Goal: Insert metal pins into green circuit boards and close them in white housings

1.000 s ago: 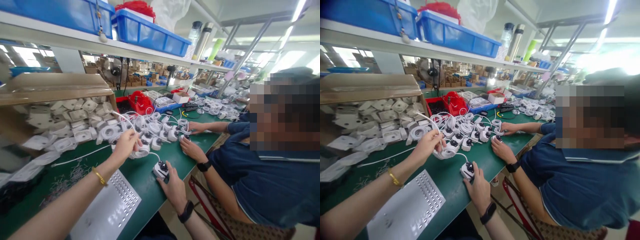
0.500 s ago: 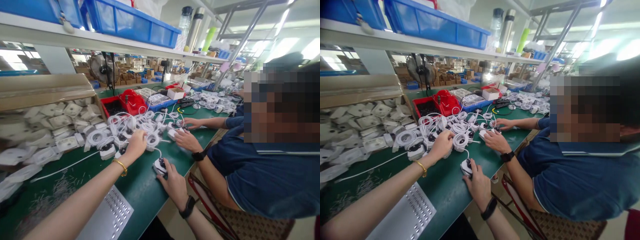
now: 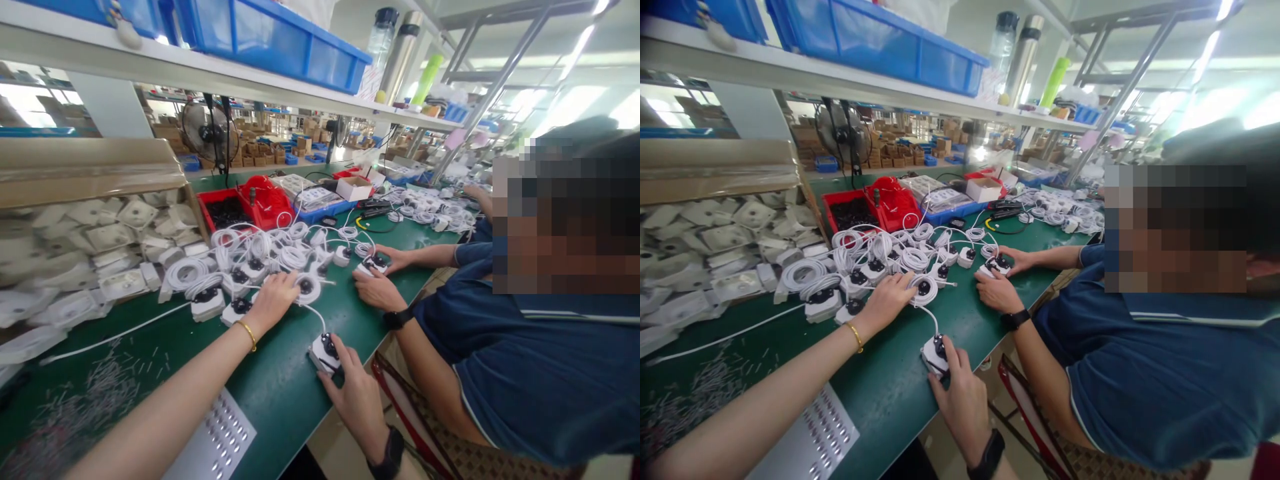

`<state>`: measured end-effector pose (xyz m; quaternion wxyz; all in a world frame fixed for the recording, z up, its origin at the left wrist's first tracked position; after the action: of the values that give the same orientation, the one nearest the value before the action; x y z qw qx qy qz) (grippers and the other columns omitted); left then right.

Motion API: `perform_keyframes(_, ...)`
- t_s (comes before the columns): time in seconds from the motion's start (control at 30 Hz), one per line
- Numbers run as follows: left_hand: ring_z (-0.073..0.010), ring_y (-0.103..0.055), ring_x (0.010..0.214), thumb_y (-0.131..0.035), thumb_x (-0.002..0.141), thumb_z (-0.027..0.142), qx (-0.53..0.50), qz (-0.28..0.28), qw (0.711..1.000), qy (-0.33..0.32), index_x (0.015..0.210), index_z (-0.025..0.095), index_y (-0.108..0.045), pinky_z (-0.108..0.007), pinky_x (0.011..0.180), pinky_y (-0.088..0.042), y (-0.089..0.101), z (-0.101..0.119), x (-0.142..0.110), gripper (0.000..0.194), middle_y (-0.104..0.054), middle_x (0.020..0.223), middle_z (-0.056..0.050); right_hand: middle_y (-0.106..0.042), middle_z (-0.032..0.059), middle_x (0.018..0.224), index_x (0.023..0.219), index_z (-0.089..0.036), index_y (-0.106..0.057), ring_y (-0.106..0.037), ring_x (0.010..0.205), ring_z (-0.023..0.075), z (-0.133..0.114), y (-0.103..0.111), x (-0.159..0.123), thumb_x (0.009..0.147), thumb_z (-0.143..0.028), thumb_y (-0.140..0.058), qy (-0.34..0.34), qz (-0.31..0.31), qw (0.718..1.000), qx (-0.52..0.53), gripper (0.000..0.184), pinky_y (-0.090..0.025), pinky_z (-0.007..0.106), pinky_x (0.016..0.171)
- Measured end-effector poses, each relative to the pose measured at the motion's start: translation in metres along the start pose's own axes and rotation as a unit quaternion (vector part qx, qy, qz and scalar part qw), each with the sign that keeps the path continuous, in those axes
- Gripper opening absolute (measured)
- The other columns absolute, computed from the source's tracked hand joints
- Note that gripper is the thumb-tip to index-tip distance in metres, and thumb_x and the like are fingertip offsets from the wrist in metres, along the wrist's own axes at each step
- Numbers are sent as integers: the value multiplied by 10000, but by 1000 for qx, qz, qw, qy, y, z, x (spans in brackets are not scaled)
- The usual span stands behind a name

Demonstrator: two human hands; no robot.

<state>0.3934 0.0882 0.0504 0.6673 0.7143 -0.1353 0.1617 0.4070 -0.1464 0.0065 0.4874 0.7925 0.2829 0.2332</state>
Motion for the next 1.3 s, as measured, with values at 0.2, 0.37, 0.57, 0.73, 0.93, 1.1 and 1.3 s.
perform_keyframes(0.2, -204, -576, 614, -458, 849, 77, 33, -15, 999, -30, 1042, 152, -635, -311, 581, -394, 12, -8, -12, 273, -612, 657, -69, -582, 49, 1193, 1395, -291, -342, -672, 866, 238, 1, 2, 1, 800, -256, -635, -17, -25, 1000, -10, 665, -565, 339, 702)
perform_keyframes(0.37, -201, -588, 614, -434, 872, 124, 55, 2, 998, -32, 1097, 166, -631, -310, 565, -382, 24, -7, -17, 302, -625, 652, -74, -582, 62, 1210, 1403, -283, -344, -668, 896, 243, -1, 3, 5, 780, -275, -662, -24, -37, 999, -19, 700, -563, 340, 737)
perform_keyframes(0.57, -220, -603, 652, -414, 883, 123, 39, 9, 999, -31, 1127, 170, -626, -323, 596, -401, 21, 5, 10, 327, -642, 682, -94, -569, 66, 1238, 1418, -308, -323, -656, 929, 244, 0, 3, 6, 791, -275, -634, -25, -53, 998, -13, 701, -553, 341, 780)
perform_keyframes(0.73, -251, -618, 671, -425, 889, 152, -20, 11, 999, -37, 1159, 146, -610, -344, 618, -418, 10, 14, 29, 327, -662, 729, -116, -507, 72, 1314, 1442, -300, -262, -653, 945, 221, 9, 9, 7, 848, -233, -535, -18, -40, 999, 4, 657, -543, 330, 799)
perform_keyframes(0.93, -281, -638, 888, -466, 841, 130, -89, 16, 996, -8, 1280, 105, -493, -388, 789, -458, -13, 20, 83, 440, -673, 951, -172, -532, 132, 1297, 1418, -181, -242, -619, 1057, 239, 52, 21, 55, 910, -233, -451, -104, 33, 994, 20, 552, -499, 322, 843)
perform_keyframes(1.1, -316, -339, 1336, -643, 707, 155, -143, -13, 990, -9, 1465, 137, -97, -419, 1027, -350, -20, 33, 123, 935, -251, 1501, -199, -573, 147, 1219, 1315, -154, -340, -664, 941, 221, 92, 30, 137, 918, -244, -444, -171, 84, 979, -74, 420, -494, 295, 760)
perform_keyframes(1.3, -298, -427, 1256, -545, 838, 204, -98, -34, 995, 4, 1347, 143, -368, -496, 1056, -299, -11, 18, 75, 542, -460, 1368, -165, -633, 221, 1023, 1189, -25, -465, -666, 849, 236, 123, 53, 220, 899, -192, -467, -170, 159, 957, -175, 335, -477, 354, 775)
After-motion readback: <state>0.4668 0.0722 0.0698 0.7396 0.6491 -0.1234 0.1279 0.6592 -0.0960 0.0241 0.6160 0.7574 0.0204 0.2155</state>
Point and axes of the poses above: each hand's wrist, its own x-axis towards the middle knuckle, its own y-axis out of the back of the hand, z = x × y, the point moved 2 cm from there along x, towards the middle knuckle
